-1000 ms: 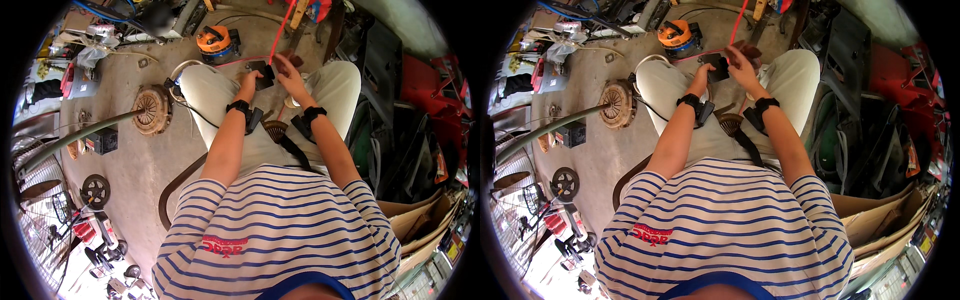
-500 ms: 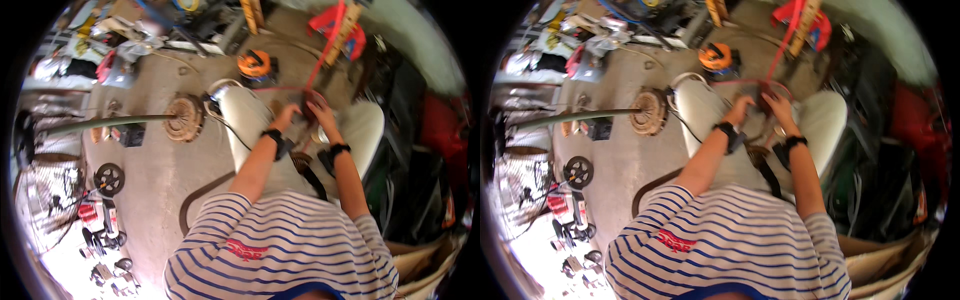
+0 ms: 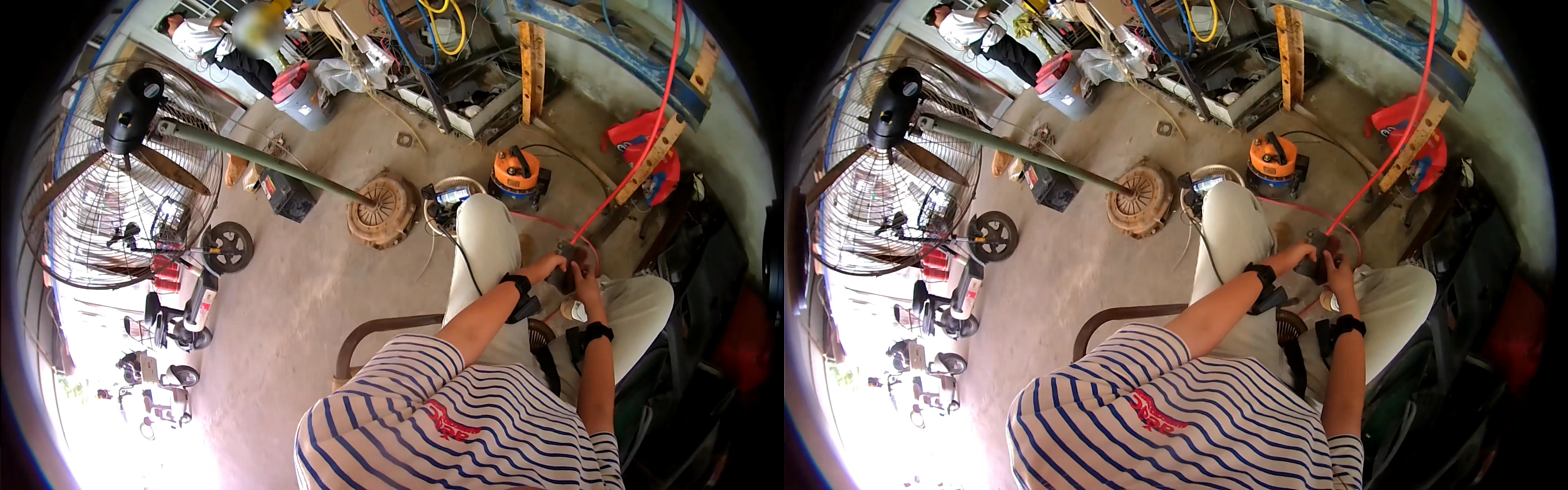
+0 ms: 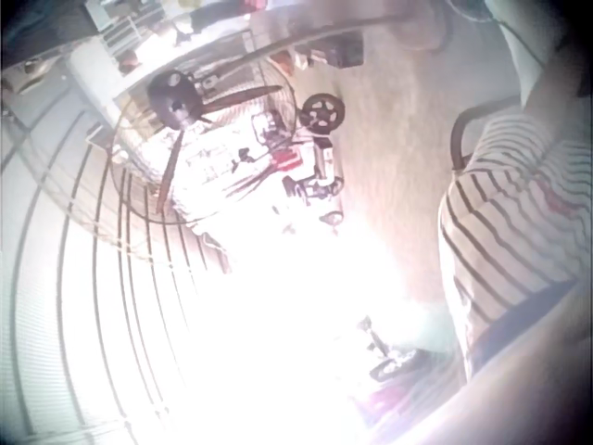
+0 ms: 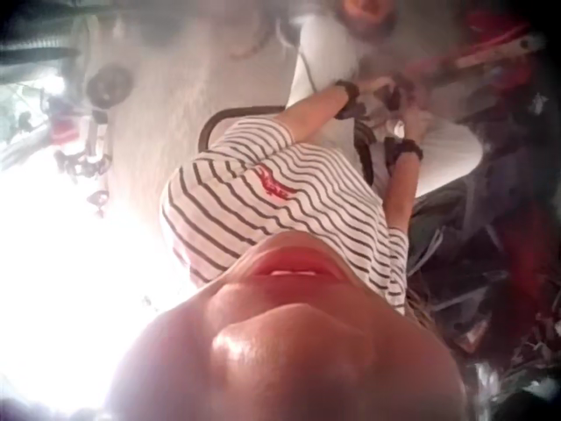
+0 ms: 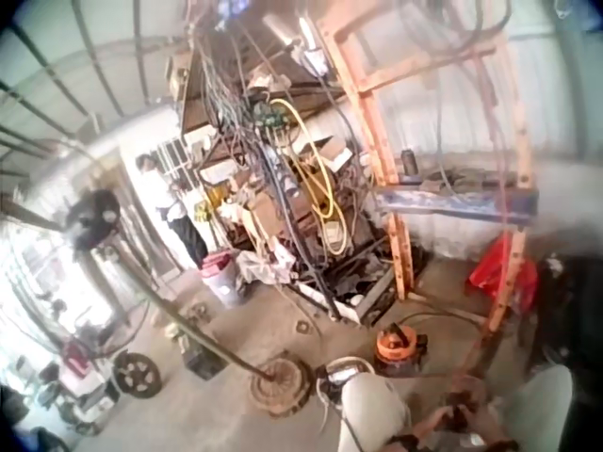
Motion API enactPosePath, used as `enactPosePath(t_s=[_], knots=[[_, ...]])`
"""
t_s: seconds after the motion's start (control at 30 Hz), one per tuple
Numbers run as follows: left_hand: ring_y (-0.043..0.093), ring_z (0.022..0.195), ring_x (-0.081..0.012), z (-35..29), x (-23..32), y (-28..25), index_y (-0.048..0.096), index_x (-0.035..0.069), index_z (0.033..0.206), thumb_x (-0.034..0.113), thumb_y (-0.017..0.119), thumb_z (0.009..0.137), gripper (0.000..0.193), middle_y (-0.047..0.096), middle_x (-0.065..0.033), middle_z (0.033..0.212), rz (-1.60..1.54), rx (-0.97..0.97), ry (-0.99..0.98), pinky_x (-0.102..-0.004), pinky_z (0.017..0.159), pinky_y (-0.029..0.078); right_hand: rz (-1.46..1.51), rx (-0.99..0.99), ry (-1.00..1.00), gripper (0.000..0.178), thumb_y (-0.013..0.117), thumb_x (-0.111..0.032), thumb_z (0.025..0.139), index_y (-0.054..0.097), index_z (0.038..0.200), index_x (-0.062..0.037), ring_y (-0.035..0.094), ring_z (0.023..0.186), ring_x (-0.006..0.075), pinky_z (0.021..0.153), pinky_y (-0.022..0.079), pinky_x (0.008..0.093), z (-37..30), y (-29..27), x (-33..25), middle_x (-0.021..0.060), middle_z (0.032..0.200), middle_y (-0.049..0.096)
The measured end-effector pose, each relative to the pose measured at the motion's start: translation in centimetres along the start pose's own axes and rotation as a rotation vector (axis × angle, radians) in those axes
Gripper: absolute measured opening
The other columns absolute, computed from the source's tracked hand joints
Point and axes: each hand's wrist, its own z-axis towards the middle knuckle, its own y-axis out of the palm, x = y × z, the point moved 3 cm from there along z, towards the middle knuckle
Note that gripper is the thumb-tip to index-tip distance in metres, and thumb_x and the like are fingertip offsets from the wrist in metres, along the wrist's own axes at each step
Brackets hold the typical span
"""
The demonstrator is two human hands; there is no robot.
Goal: The person wipes a small mechanical part with a cloth, sands a separate flat rectangular component, and then uses a cloth to clean the same component.
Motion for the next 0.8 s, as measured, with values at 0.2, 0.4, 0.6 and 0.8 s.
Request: enactPosePath(t_s=[0.2, 0.4, 0.6, 0.8], knots=[[0.038, 0.047, -0.0103, -0.4, 0.4, -0.3, 0.055, 0.007, 0.067, 0.026, 0.046, 0.074, 0.022, 0.045, -0.0009, 0.058, 0.006, -0.016, 0.045, -0.0257, 0.046, 0.03, -0.089, -0.036, -0.127, 0.048, 0.043, -0.043, 0.085, 0.046, 0.101, 0.0029, 0.053, 0.079, 0.0427, 0.066, 0.042, 0.044, -0.5, -0.3, -2.2, 0.0274, 0.085, 0.055], [0.044, 0.068, -0.0111, -2.9, 4.3, 0.8, 0.052, 0.005, 0.085, 0.034, 0.053, 0.073, 0.031, 0.049, -0.0012, 0.077, 0.099, -0.18, -0.108, -0.0226, 0.062, 0.035, -0.061, 0.191, -0.252, 0.042, 0.041, -0.042, 0.086, 0.048, 0.091, -0.0009, 0.051, 0.076, 0.0427, 0.063, 0.041, 0.045, -1.0, -1.3, -2.7, 0.0255, 0.081, 0.055], [0.047, 0.077, -0.0124, -4.2, 5.1, 1.1, 0.049, 0.004, 0.096, 0.035, 0.054, 0.073, 0.038, 0.051, -0.0028, 0.082, 0.157, -0.23, -0.196, -0.0229, 0.07, 0.037, -0.012, 0.268, -0.303, 0.043, 0.041, -0.042, 0.086, 0.049, 0.089, -0.0006, 0.051, 0.077, 0.0415, 0.064, 0.041, 0.0438, -1.2, -1.2, -3.1, 0.0241, 0.082, 0.055], [0.049, 0.075, -0.0125, -2.1, 2.8, 1.5, 0.049, 0.006, 0.1, 0.04, 0.052, 0.08, 0.04, 0.053, -0.0023, 0.084, 0.025, -0.223, -0.092, -0.0261, 0.066, 0.04, 0.106, 0.306, -0.257, 0.042, 0.043, -0.043, 0.085, 0.05, 0.091, -0.0011, 0.053, 0.075, 0.0381, 0.064, 0.041, 0.0407, -0.4, -0.6, -2.2, 0.0215, 0.081, 0.055]])
